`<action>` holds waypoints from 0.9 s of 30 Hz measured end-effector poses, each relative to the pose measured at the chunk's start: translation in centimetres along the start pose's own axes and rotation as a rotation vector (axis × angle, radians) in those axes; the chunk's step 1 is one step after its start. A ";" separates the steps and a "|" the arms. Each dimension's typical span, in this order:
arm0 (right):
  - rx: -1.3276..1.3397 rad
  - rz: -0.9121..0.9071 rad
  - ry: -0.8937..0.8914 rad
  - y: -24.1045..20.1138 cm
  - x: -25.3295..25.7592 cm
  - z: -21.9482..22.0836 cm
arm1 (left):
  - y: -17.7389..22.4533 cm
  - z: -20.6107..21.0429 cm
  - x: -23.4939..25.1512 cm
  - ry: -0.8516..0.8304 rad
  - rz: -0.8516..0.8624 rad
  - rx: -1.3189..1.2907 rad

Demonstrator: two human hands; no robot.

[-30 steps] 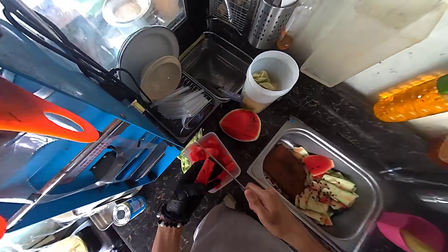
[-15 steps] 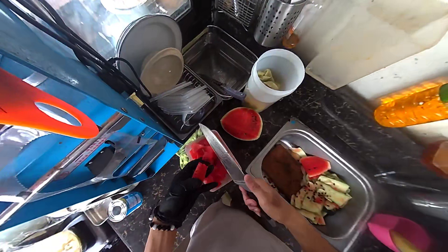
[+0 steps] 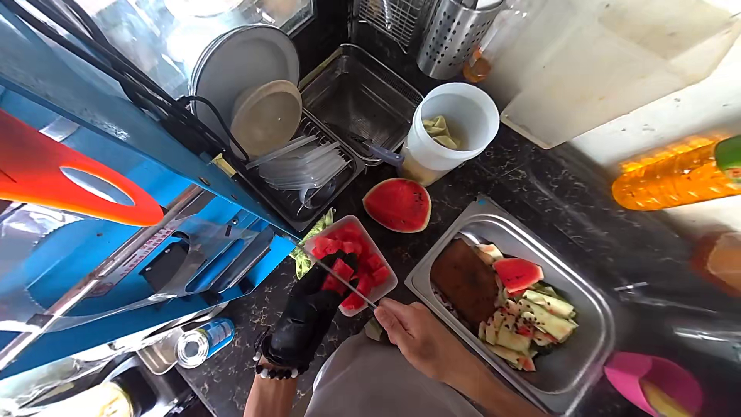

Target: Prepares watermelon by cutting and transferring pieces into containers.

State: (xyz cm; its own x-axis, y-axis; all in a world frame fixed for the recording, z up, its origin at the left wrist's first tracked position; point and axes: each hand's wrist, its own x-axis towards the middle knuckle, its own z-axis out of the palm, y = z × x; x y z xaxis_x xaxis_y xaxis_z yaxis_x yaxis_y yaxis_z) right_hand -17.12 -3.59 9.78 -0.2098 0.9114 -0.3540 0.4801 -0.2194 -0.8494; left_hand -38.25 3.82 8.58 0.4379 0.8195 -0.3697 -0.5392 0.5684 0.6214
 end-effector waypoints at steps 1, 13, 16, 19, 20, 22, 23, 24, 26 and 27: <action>-0.040 0.043 -0.020 0.2 0.2 0.1 | -0.1 0.2 0.0 0.002 0.002 0.017; 0.688 0.262 -0.249 1.3 0.1 -2.4 | -0.9 -1.7 0.3 -0.048 -0.002 -0.252; 0.663 0.285 -0.176 1.6 -0.3 -2.6 | -1.1 -2.0 0.4 -0.095 0.008 -0.289; 0.650 0.263 -0.110 1.7 -1.2 -2.7 | -0.8 -1.7 0.2 -0.205 0.004 -0.310; 0.643 0.253 -0.095 1.7 -1.6 -2.7 | -0.6 -1.7 0.1 -0.259 -0.003 -0.320; 0.627 0.235 -0.073 1.8 -2.2 -2.7 | -0.4 -1.8 -0.1 -0.347 -0.022 -0.326; 0.621 0.227 -0.062 1.8 -2.5 -2.8 | -0.3 -1.8 -0.1 -0.365 -0.026 -0.321; 0.618 0.219 -0.047 1.9 -2.9 -2.8 | -0.3 -1.8 -0.1 -0.367 -0.026 -0.317; 0.621 0.215 -0.018 2.3 -3.4 -2.7 | -0.5 -1.6 0.0 -0.343 -0.003 -0.294; 0.626 0.217 -0.006 2.5 -3.5 -2.7 | -0.6 -1.6 0.1 -0.349 0.025 -0.274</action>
State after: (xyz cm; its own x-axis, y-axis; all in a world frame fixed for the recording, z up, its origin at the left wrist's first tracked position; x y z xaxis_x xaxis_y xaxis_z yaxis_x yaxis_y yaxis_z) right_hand -12.91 -6.43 9.96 -0.1693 0.8221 -0.5436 -0.0731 -0.5605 -0.8249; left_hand -39.02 3.71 7.11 0.6139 0.7861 -0.0720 -0.7028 0.5859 0.4035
